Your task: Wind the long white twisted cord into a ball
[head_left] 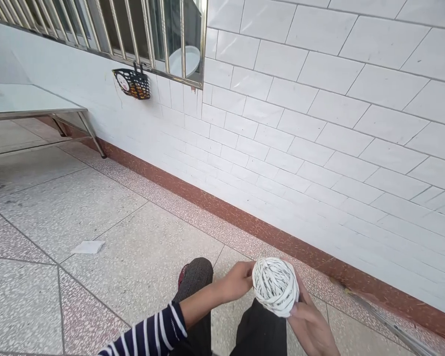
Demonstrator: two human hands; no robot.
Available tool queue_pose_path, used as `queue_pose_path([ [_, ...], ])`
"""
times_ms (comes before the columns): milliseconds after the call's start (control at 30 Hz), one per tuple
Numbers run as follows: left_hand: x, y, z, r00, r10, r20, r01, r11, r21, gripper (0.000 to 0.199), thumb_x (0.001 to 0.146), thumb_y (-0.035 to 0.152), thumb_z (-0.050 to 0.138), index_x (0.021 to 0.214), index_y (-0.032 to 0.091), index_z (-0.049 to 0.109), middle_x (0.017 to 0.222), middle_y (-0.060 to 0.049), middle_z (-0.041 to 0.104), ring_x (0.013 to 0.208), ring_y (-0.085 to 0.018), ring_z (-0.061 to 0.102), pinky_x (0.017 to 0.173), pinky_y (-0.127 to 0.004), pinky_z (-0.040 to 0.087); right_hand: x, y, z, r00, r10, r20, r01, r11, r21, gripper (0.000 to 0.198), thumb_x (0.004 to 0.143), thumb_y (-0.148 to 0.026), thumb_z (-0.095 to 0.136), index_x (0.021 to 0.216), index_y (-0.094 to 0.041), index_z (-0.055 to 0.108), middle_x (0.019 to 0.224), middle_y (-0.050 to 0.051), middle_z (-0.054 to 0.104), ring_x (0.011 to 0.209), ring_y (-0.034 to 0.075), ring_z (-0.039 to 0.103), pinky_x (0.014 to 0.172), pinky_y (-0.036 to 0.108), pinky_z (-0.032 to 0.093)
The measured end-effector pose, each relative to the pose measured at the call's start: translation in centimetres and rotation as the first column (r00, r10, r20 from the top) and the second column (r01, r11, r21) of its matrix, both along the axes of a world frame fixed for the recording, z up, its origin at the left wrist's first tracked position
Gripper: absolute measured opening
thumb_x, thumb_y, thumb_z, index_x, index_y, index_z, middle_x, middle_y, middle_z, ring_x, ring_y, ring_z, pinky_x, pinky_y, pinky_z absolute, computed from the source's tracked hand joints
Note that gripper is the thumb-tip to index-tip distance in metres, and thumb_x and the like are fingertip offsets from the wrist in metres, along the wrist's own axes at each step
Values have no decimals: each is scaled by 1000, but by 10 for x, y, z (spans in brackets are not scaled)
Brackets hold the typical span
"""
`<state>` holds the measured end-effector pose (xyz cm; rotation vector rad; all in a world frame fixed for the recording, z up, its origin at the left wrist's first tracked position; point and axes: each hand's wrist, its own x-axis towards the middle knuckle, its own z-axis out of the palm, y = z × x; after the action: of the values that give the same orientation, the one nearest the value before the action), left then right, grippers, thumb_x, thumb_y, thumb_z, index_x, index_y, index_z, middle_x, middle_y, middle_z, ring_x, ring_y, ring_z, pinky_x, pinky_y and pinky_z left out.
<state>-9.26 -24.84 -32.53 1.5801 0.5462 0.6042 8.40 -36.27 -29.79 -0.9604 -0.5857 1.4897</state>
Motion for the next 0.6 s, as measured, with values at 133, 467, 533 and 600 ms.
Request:
queue_pose_path([
  [133, -17, -15, -11, 948, 6, -318, 39, 990, 135, 21, 82, 13, 49, 83, 14, 71, 78, -5, 73, 76, -21, 67, 74, -28, 50, 2, -9, -42, 992, 28, -120, -32, 999, -35, 64, 67, -38, 83, 128, -43, 61, 153, -3, 44, 140, 36, 41, 107, 60, 41],
  [467, -35, -12, -34, 826, 89, -556, 101, 948, 301, 26, 87, 18, 42, 93, 17, 67, 79, -6, 71, 73, -20, 68, 67, -24, 46, -36, 10, -18, 987, -160, -2, 157, 968, -194, 76, 63, -35, 87, 131, -29, 52, 126, 8, 67, 122, 36, 58, 102, 53, 47],
  [533, -37, -5, -40, 863, 46, -503, 46, 985, 169, 28, 87, 17, 39, 96, 16, 66, 76, -2, 68, 67, -14, 66, 64, -21, 45, -31, 10, 1, 985, -162, 53, 169, 967, -190, 77, 62, -34, 88, 129, -29, 53, 125, 8, 67, 121, 36, 58, 102, 53, 47],
  [600, -37, 3, -44, 901, 7, -433, 30, 997, 78, 29, 89, 18, 36, 96, 15, 64, 78, -1, 67, 68, -13, 64, 67, -20, 46, -23, 10, 20, 975, -187, 121, 203, 970, -131, 75, 62, -35, 88, 128, -28, 54, 124, 9, 67, 123, 37, 57, 101, 53, 46],
])
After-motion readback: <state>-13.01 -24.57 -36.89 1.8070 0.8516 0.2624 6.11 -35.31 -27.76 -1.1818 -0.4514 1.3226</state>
